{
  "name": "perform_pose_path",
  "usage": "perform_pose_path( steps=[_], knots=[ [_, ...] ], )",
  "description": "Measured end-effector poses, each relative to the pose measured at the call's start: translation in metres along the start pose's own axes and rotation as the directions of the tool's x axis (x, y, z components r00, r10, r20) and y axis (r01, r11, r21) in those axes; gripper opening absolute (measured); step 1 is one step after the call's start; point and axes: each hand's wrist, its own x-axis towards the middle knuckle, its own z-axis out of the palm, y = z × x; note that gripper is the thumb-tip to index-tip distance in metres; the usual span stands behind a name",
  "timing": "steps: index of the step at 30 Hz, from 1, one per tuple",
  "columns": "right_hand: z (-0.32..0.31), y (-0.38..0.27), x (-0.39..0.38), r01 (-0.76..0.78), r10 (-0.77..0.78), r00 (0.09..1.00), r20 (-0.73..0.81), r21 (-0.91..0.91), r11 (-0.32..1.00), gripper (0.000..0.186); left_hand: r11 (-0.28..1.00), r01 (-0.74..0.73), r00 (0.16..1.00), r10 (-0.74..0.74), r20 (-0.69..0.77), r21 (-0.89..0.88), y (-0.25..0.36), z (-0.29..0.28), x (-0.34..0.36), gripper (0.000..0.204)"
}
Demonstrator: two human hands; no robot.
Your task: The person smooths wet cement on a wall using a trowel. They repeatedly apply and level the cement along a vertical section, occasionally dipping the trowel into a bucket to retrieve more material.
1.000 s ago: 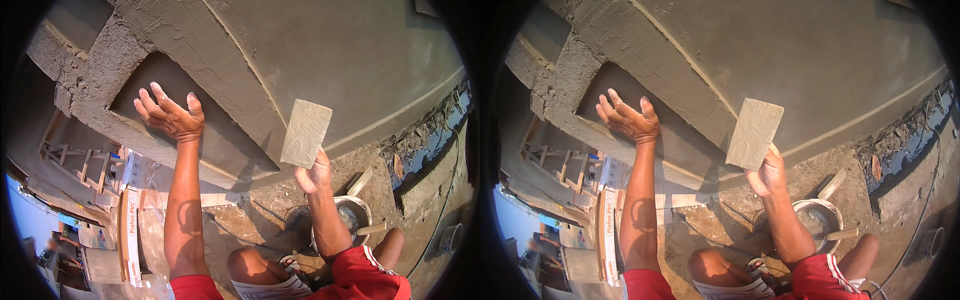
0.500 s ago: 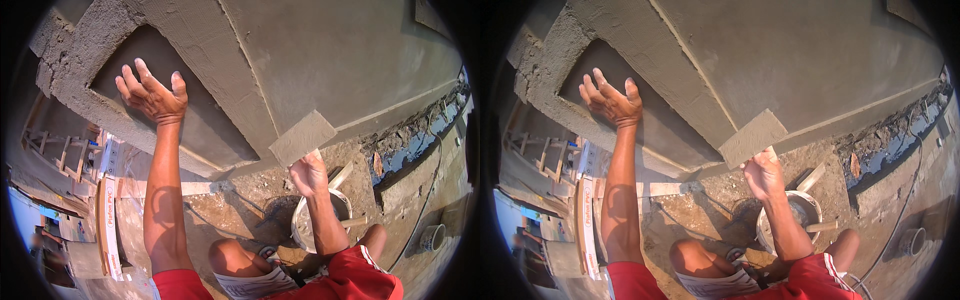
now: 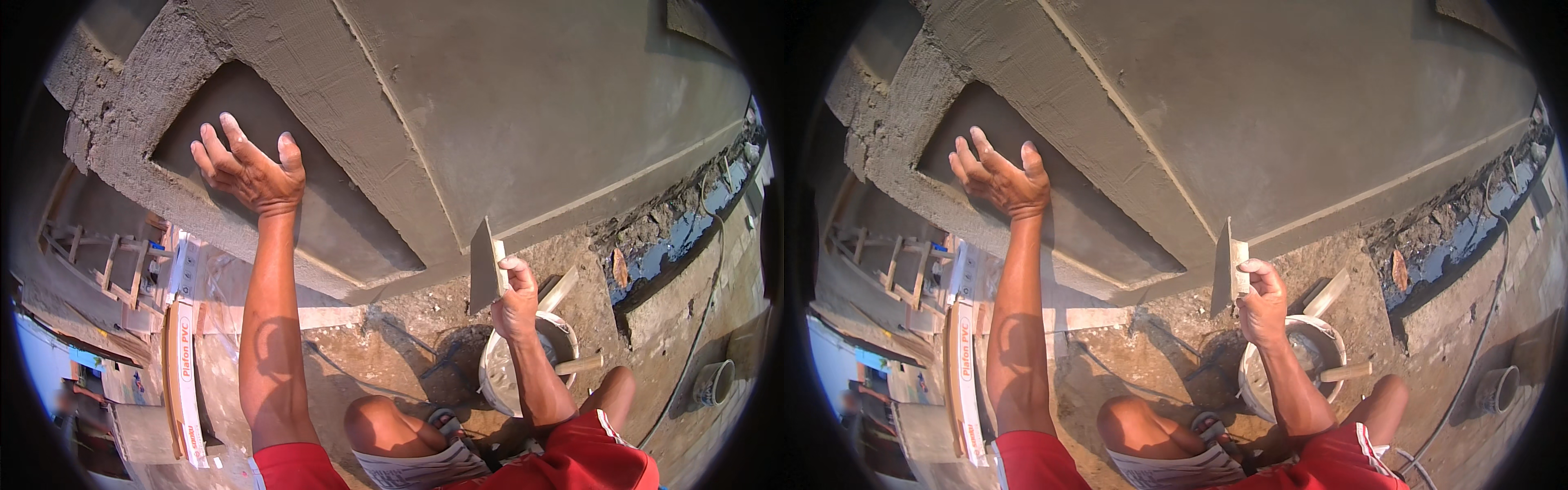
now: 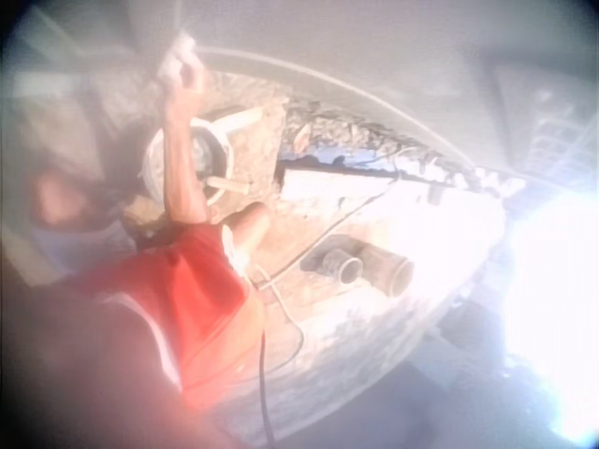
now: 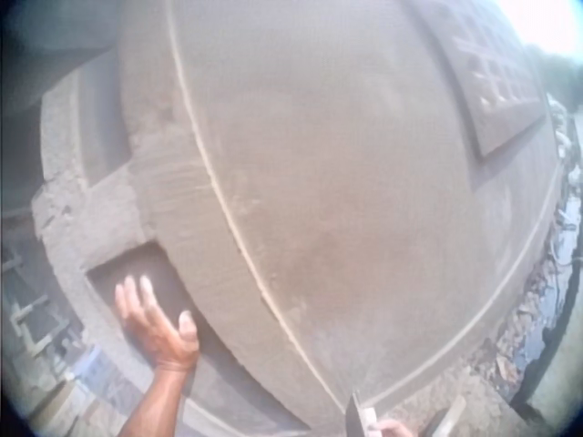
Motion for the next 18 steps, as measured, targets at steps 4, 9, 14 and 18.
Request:
perform_pose_path(
  steps=[4, 9, 14, 18],
  knots=[
    [0.007, -0.014, 0.0, -0.085, 0.068, 0.985, 0.157, 0.105, 0.991, 0.03, 1.0, 0.007, 0.998, -0.007, 0.066, -0.013, -0.002, -0.004, -0.001, 0.079],
    [0.052, 0.001, 0.014, 0.07, -0.074, 0.997, -0.016, -0.186, 0.98, 0.044, 1.0, 0.005, 0.996, -0.006, 0.091, 0.011, 0.001, -0.003, -0.001, 0.079],
    [0.139, 0.007, 0.041, 0.229, -0.253, 0.944, -0.212, -0.134, 0.964, 0.062, 1.0, -0.001, 0.997, 0.0, 0.071, 0.014, 0.0, -0.004, -0.001, 0.079],
    [0.174, 0.004, 0.06, 0.245, -0.273, 0.936, -0.221, -0.148, 0.958, 0.063, 1.0, -0.004, 1.0, 0.003, 0.03, 0.007, 0.0, -0.001, -0.001, 0.078]
  ],
)
